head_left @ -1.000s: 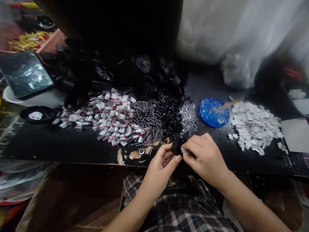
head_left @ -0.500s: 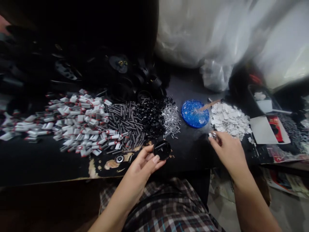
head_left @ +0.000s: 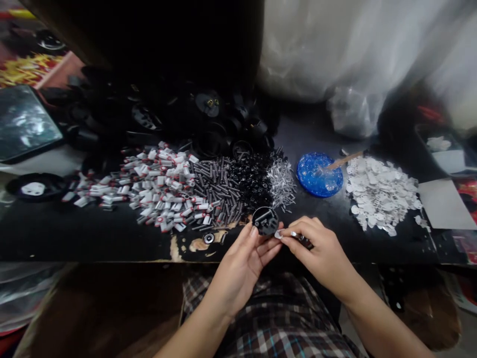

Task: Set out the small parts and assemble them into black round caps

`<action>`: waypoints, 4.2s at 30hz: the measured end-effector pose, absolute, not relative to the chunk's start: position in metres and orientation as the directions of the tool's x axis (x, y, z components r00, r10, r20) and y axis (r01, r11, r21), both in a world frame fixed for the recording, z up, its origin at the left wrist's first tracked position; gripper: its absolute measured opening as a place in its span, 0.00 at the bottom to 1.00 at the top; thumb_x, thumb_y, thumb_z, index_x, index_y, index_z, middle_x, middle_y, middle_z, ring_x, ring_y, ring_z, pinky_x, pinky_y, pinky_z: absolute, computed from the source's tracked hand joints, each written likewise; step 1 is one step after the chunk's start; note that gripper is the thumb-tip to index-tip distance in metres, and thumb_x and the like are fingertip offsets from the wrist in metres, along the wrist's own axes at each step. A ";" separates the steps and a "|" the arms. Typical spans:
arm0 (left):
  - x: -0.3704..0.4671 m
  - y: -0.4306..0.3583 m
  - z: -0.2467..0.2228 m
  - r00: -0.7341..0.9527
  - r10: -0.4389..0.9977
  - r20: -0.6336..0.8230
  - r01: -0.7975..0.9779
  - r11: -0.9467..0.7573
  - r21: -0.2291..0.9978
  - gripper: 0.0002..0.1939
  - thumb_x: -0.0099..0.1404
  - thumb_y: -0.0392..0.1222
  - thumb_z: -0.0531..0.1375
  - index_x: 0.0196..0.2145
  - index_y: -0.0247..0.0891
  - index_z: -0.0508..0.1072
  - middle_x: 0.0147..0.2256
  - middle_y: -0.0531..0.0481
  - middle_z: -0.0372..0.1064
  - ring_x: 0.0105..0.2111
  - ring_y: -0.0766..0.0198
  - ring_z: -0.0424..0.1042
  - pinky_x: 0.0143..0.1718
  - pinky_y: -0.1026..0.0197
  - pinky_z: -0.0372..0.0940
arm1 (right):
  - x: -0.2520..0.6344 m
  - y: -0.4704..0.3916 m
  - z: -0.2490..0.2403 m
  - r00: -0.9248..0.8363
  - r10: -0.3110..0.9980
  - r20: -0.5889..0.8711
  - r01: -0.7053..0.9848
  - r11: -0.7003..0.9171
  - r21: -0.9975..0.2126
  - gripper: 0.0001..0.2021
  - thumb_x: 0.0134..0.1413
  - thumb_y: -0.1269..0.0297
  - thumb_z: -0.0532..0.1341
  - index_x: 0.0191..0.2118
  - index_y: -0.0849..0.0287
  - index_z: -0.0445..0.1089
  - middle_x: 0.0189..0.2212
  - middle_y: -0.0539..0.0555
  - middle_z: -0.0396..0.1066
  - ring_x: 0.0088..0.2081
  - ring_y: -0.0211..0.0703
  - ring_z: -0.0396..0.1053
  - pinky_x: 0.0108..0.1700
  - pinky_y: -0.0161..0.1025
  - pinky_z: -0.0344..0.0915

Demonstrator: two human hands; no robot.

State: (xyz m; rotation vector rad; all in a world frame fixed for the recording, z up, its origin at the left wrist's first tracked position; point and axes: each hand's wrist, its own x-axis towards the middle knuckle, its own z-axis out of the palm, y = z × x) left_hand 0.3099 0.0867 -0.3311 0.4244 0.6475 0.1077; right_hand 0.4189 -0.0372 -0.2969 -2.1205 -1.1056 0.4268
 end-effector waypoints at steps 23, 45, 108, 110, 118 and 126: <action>0.302 0.087 -0.338 0.853 0.355 -0.381 0.065 0.653 0.754 0.12 0.66 0.44 0.63 0.47 0.45 0.69 0.43 0.55 0.75 0.47 0.67 0.73 0.55 0.62 0.64 | 0.417 -0.026 -0.291 0.443 0.865 0.236 0.800 -0.263 -0.539 0.06 0.59 0.75 0.59 0.38 0.60 0.73 0.32 0.52 0.75 0.33 0.40 0.68 0.38 0.42 0.53; 0.302 0.080 -0.340 0.718 0.535 -0.445 -0.017 0.653 0.757 0.11 0.63 0.43 0.65 0.36 0.42 0.65 0.31 0.58 0.69 0.33 0.71 0.68 0.37 0.70 0.64 | 0.387 -0.019 -0.305 0.584 0.786 0.201 0.678 -0.336 -0.654 0.05 0.60 0.73 0.61 0.35 0.58 0.72 0.27 0.48 0.75 0.28 0.37 0.66 0.37 0.42 0.51; 0.257 0.158 -0.333 0.597 0.674 -0.435 -0.358 0.709 0.608 0.13 0.61 0.43 0.67 0.44 0.45 0.72 0.44 0.51 0.74 0.41 0.63 0.75 0.44 0.58 0.74 | 0.388 0.085 -0.304 0.333 0.940 0.072 0.782 -0.233 -0.579 0.13 0.61 0.73 0.59 0.49 0.56 0.72 0.39 0.52 0.76 0.40 0.43 0.70 0.43 0.41 0.52; 0.255 0.157 -0.335 0.583 0.690 -0.428 -0.343 0.687 0.641 0.14 0.60 0.44 0.68 0.44 0.45 0.73 0.44 0.52 0.74 0.40 0.63 0.75 0.43 0.58 0.74 | 0.389 0.084 -0.303 0.321 0.947 0.014 0.759 -0.248 -0.602 0.14 0.61 0.74 0.59 0.50 0.56 0.72 0.39 0.52 0.76 0.40 0.43 0.70 0.43 0.41 0.52; 0.264 0.154 -0.340 0.508 0.720 -0.472 -0.331 0.669 0.665 0.15 0.61 0.44 0.67 0.45 0.42 0.72 0.45 0.48 0.74 0.43 0.60 0.76 0.47 0.55 0.73 | 0.412 0.109 -0.301 0.366 0.926 0.093 0.922 -0.348 -0.168 0.07 0.63 0.68 0.59 0.44 0.59 0.73 0.37 0.55 0.75 0.39 0.49 0.70 0.43 0.46 0.48; 0.273 0.153 -0.336 0.513 0.704 -0.491 -0.383 0.700 0.603 0.15 0.60 0.42 0.67 0.44 0.39 0.73 0.43 0.46 0.76 0.41 0.60 0.77 0.48 0.55 0.72 | 0.413 0.100 -0.300 0.440 0.896 0.065 0.776 -0.342 -0.531 0.02 0.58 0.69 0.59 0.37 0.59 0.70 0.32 0.52 0.74 0.35 0.44 0.69 0.42 0.42 0.56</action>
